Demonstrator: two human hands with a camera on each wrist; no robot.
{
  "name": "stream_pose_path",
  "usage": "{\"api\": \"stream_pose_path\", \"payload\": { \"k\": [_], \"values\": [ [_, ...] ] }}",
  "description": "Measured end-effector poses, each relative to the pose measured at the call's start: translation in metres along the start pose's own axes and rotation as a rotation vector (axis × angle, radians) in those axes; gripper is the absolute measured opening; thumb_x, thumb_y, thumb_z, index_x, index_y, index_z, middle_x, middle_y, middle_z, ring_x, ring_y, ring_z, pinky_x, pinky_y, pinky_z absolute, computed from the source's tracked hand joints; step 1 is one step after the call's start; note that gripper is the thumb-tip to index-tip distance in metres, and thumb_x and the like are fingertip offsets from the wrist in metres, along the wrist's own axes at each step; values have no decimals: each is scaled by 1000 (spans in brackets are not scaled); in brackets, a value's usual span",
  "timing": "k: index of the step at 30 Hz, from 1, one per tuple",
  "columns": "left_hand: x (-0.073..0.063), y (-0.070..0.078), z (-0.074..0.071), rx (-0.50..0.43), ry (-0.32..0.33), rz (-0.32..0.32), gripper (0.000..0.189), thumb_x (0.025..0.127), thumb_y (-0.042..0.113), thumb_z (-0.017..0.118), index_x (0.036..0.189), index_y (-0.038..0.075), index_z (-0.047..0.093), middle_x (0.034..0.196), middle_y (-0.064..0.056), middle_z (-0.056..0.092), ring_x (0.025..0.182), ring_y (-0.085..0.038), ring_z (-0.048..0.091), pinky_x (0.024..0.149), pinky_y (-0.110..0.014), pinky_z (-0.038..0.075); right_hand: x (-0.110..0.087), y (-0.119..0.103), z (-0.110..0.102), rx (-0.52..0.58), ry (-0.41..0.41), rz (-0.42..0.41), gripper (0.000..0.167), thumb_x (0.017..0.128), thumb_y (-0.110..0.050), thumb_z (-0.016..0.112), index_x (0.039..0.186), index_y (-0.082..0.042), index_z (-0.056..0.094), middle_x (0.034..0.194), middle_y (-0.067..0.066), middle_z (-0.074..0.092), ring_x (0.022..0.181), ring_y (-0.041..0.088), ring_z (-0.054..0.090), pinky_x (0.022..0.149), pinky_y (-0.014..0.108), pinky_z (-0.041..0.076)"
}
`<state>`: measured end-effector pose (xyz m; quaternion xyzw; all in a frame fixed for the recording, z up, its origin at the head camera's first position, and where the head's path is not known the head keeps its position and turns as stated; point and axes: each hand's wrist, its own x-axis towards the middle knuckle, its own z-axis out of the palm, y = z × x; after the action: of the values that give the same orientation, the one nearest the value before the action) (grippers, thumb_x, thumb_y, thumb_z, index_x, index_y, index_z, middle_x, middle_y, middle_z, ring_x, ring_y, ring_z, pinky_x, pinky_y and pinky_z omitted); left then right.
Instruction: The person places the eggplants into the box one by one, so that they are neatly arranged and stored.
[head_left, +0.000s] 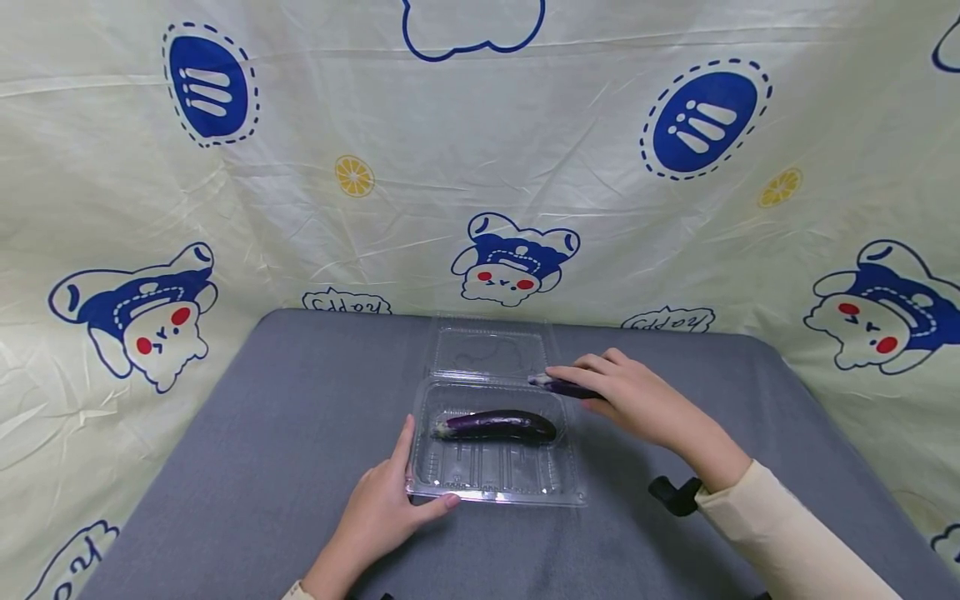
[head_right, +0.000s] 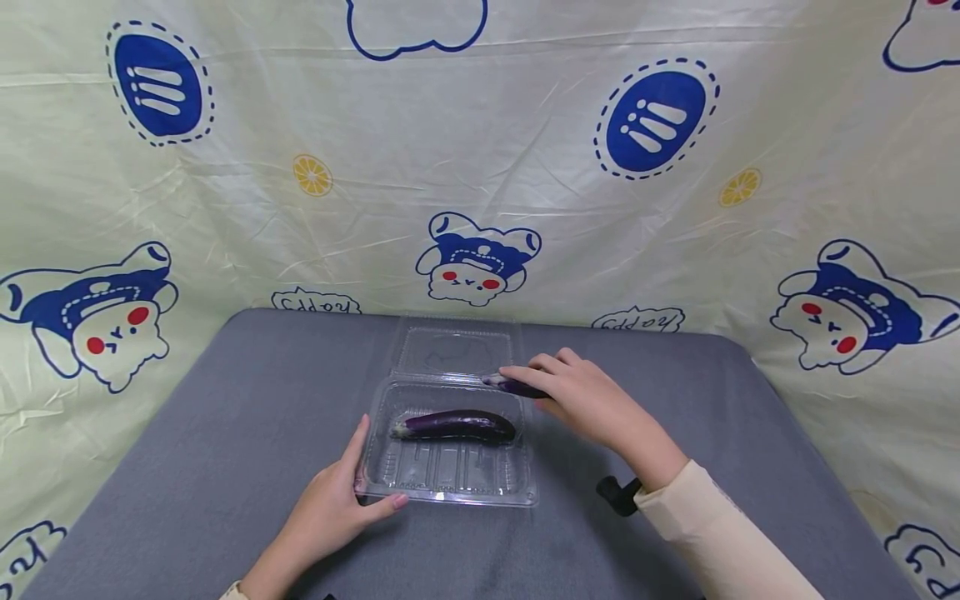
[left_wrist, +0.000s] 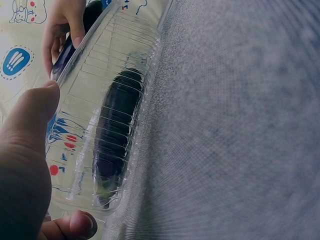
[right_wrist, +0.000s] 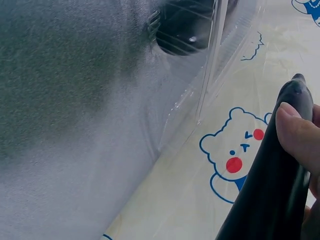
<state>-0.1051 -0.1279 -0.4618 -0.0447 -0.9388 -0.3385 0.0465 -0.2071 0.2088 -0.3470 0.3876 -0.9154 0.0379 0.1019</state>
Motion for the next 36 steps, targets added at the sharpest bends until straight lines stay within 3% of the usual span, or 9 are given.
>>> {"api": "stream_pose_path", "payload": {
  "k": [19,36],
  "values": [
    [0,-1,1,-19,-16,-38,127,64,78,74,160,15,18,136,-17,62,118,-34,64,97,-50,50,23,-23,4,-32,-69,-13,60,90,-21,75,143,-38,52,122,-5,66,100,16,56,81,36,51],
    [2,-1,1,-6,-24,-33,127,65,80,71,160,15,18,135,-17,62,116,-34,64,95,-51,51,40,-42,8,-46,-131,-87,57,92,-23,71,144,-37,51,126,-3,64,103,17,56,83,36,52]
  ]
}}
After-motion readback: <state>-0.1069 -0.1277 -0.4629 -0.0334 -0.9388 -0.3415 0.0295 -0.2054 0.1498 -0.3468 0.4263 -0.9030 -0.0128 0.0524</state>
